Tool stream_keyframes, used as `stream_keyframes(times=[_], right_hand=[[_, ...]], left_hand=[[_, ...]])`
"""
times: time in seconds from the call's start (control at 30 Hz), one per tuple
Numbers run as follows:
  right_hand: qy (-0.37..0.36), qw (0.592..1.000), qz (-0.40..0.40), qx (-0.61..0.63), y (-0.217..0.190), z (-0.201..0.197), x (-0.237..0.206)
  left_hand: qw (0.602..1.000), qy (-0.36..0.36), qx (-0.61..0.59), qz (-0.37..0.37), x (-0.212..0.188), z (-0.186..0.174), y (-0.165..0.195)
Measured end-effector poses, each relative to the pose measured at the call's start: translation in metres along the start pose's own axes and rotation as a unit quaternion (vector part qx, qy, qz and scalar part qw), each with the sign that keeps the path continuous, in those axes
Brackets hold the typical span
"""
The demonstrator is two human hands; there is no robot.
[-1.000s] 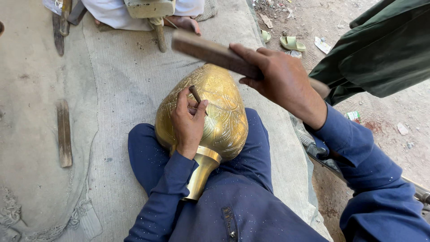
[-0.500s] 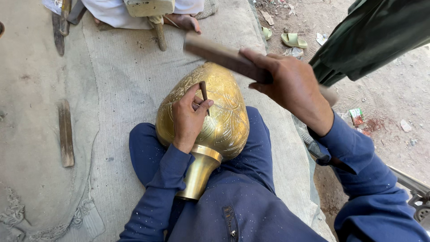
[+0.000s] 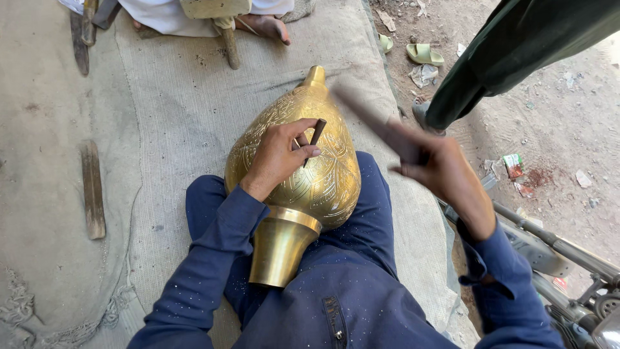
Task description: The person holds a chisel against a large brass vessel and repeatedly strikes it with a wooden mallet to carve a decorative pattern. The person adjusts the chisel position and rotates the vessel slightly to continue the engraving.
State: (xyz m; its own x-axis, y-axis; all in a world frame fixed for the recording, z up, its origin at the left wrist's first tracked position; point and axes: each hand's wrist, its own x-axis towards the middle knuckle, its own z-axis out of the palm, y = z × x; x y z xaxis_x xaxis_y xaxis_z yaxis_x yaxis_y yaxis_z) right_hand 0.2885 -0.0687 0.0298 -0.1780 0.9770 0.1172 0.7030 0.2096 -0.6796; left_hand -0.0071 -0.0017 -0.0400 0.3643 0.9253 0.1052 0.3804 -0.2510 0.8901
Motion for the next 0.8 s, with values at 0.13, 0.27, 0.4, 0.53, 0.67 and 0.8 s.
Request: stream_keyframes(times=[0.13, 0.27, 0.4, 0.53, 0.67, 0.8], right_hand=[[0.046, 0.994, 0.089, 0.048, 0.017, 0.020, -0.027], [0.061, 0.995, 0.038, -0.068, 0.023, 0.042, -0.062], [0.165, 0.967, 0.156, 0.113, 0.019, 0.082, -0.092], [0.143, 0.976, 0.125, 0.111, 0.021, 0.100, -0.112], [0.102, 0.979, 0.165, 0.062, 0.028, 0.113, -0.116], [0.111, 0.978, 0.170, 0.046, 0.034, 0.121, -0.109]], left_hand=[[0.997, -0.071, -0.004, 0.016, 0.009, -0.007, 0.001], [0.987, -0.137, 0.002, 0.083, 0.021, -0.014, 0.002], [0.976, -0.204, 0.003, 0.077, 0.027, -0.013, 0.002], [0.971, -0.217, -0.033, 0.096, 0.036, -0.015, -0.002], [0.972, -0.226, -0.054, 0.036, 0.041, -0.020, -0.007], [0.969, -0.238, -0.014, 0.061, 0.046, -0.020, -0.009]])
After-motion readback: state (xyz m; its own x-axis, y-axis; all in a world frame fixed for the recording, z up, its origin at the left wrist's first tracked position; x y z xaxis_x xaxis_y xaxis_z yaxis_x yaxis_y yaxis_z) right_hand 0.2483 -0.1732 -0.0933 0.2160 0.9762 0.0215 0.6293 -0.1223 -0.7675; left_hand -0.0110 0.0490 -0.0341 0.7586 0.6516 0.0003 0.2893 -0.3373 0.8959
